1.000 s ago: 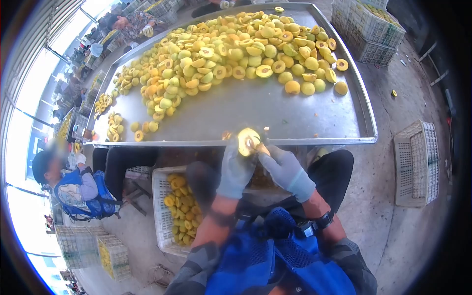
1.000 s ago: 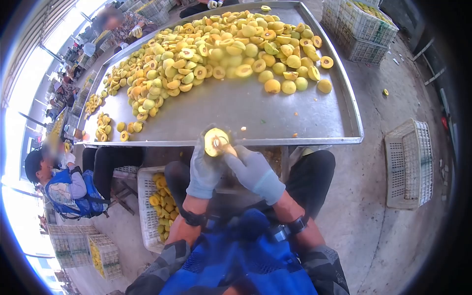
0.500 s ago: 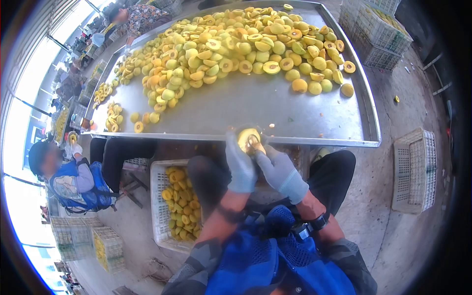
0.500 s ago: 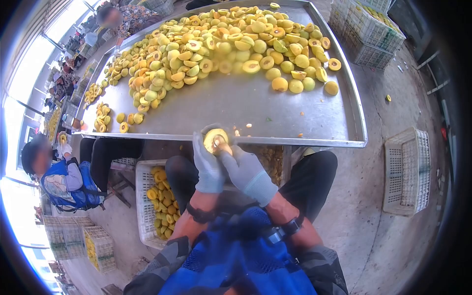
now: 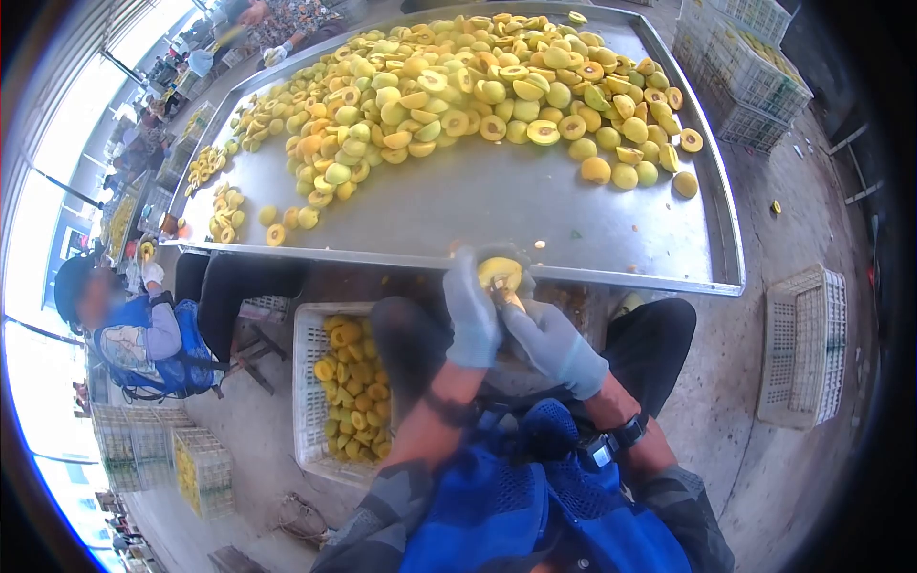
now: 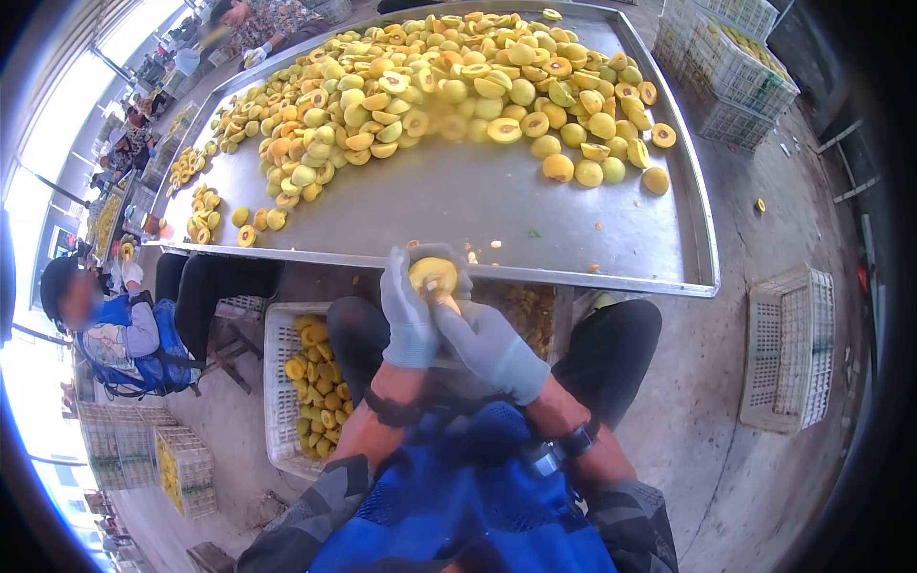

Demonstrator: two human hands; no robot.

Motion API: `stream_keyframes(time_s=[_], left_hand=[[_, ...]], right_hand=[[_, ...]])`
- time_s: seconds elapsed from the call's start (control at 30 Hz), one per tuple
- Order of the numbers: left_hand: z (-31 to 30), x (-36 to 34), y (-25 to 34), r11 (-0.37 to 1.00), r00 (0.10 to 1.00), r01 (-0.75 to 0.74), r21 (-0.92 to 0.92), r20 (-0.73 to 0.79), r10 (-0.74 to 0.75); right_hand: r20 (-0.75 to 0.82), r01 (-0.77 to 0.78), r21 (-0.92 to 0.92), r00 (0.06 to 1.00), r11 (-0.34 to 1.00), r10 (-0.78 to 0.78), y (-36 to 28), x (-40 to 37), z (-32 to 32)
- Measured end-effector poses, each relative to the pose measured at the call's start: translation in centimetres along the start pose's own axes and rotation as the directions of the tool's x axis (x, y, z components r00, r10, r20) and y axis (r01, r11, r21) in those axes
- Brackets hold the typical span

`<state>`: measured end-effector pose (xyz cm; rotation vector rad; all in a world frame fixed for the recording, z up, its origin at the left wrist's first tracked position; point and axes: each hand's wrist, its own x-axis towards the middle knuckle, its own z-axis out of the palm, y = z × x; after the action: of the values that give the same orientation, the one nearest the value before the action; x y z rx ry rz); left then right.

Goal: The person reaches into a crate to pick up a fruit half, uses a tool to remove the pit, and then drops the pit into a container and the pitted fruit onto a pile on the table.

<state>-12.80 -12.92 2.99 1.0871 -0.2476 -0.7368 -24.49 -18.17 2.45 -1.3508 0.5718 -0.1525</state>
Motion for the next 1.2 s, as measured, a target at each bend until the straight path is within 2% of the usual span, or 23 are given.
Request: stream_keyframes(time_s=[0.1, 0.17, 0.2, 0.27, 0.3, 0.37, 0.4, 0.5, 0.57, 0.67, 0.7, 0.8, 0.9, 0.93, 0.97, 1.03, 1.07, 1.1, 1.13, 1.2], left_hand=[[-0.6, 0.5, 0.1, 0.999, 0.991, -0.038, 0.01, 0.125, 0.036], [-0.9, 1.0, 0.0, 1.0, 0.984, -0.011, -0.023, 0.179, 0.015], [-1.1, 1.4, -0.1, 0.999, 0.978, -0.035, 0.037, 0.206, 0.027], [-1.6, 1.9, -0.5, 0.984, 0.965, -0.085, 0.155, 0.26, 0.043], [-1.5, 1.7, -0.4, 0.984, 0.967, -0.057, 0.171, 0.253, 0.012], [-1.2, 1.6, 0.1, 0.98, 0.97, -0.009, 0.201, 0.24, -0.04], [-1.4, 1.6, 0.1, 0.981, 0.948, -0.052, 0.185, 0.318, -0.01], [-2.2, 1.9, 0.3, 0.969, 0.841, -0.199, 0.144, 0.533, 0.093], [-2.4, 2.1, 0.9, 0.938, 0.732, -0.319, 0.14, 0.664, 0.15], [-2.2, 1.7, -0.6, 0.999, 0.81, -0.031, -0.013, 0.586, 0.032], [-1.5, 1.5, -0.6, 0.987, 0.791, 0.086, -0.138, 0.612, 0.017], [-0.9, 1.2, -1.1, 0.986, 0.897, 0.137, -0.093, 0.435, -0.084], [-1.3, 1.5, -1.9, 0.996, 0.971, -0.056, -0.073, 0.228, 0.071], [-1.4, 1.1, -1.7, 0.917, 0.949, -0.304, 0.259, 0.173, 0.265], [-1.5, 0.7, -0.9, 0.678, 0.872, -0.473, 0.563, 0.193, 0.449], [-5.2, 2.1, -1.5, 0.681, 0.876, -0.411, 0.606, 0.056, 0.479], [-7.3, 2.1, -0.7, 0.857, 0.941, -0.271, 0.439, -0.068, 0.332], [-9.5, 2.1, 0.2, 0.966, 0.967, -0.127, 0.226, -0.189, 0.171], [-10.0, 1.1, 3.2, 0.991, 0.966, -0.035, 0.128, -0.249, 0.066], [-15.0, 0.2, 6.0, 0.981, 0.926, -0.062, 0.183, -0.357, 0.125]], right_hand=[[0.155, -0.042, 0.27, 0.988, 0.962, -0.001, 1.1, 0.0, -0.6], [0.177, -0.071, 0.299, 0.984, 0.952, 0.017, 1.1, 0.1, -0.6], [0.186, -0.084, 0.315, 0.982, 0.945, 0.025, 1.1, 0.1, -0.7], [0.096, 0.028, 0.17, 0.994, 0.985, -0.045, 1.7, 0.3, 0.1], [0.052, 0.079, 0.096, 0.995, 0.992, -0.084, 2.0, 0.2, 0.4], [0.148, -0.019, 0.389, 0.988, 0.921, -0.042, 1.7, 0.0, 0.3], [0.203, -0.079, 0.521, 0.979, 0.85, -0.033, 1.5, -0.2, 0.4], [0.39, -0.184, 0.483, 0.921, 0.856, -0.022, 1.0, -0.8, -0.7], [0.365, -0.138, 0.546, 0.927, 0.826, -0.087, 2.2, -0.6, -0.8], [0.382, -0.173, 0.566, 0.921, 0.806, -0.071, 2.1, -0.3, -1.6], [0.393, -0.188, 0.582, 0.917, 0.792, -0.071, 3.1, 0.0, -2.0], [0.368, -0.081, 0.571, 0.915, 0.817, -0.167, 6.0, 0.6, -3.1], [0.377, -0.056, 0.582, 0.902, 0.811, -0.208, 6.2, -0.2, -3.6], [0.421, -0.173, 0.614, 0.897, 0.77, -0.133, 5.8, -0.7, -3.9], [0.461, -0.286, 0.638, 0.885, 0.715, -0.057, 5.4, -1.1, -4.3], [0.359, -0.252, 0.441, 0.929, 0.862, 0.088, 5.3, -0.8, -4.9], [0.292, -0.243, 0.328, 0.945, 0.913, 0.147, 5.1, -0.4, -5.2], [0.138, -0.189, 0.092, 0.975, 0.978, 0.176, 4.8, -0.1, -5.2], [0.095, -0.201, 0.086, 0.977, 0.976, 0.193, 5.6, 0.0, -5.3], [0.014, -0.219, 0.061, 0.976, 0.974, 0.218, 7.5, 0.7, -5.6]])
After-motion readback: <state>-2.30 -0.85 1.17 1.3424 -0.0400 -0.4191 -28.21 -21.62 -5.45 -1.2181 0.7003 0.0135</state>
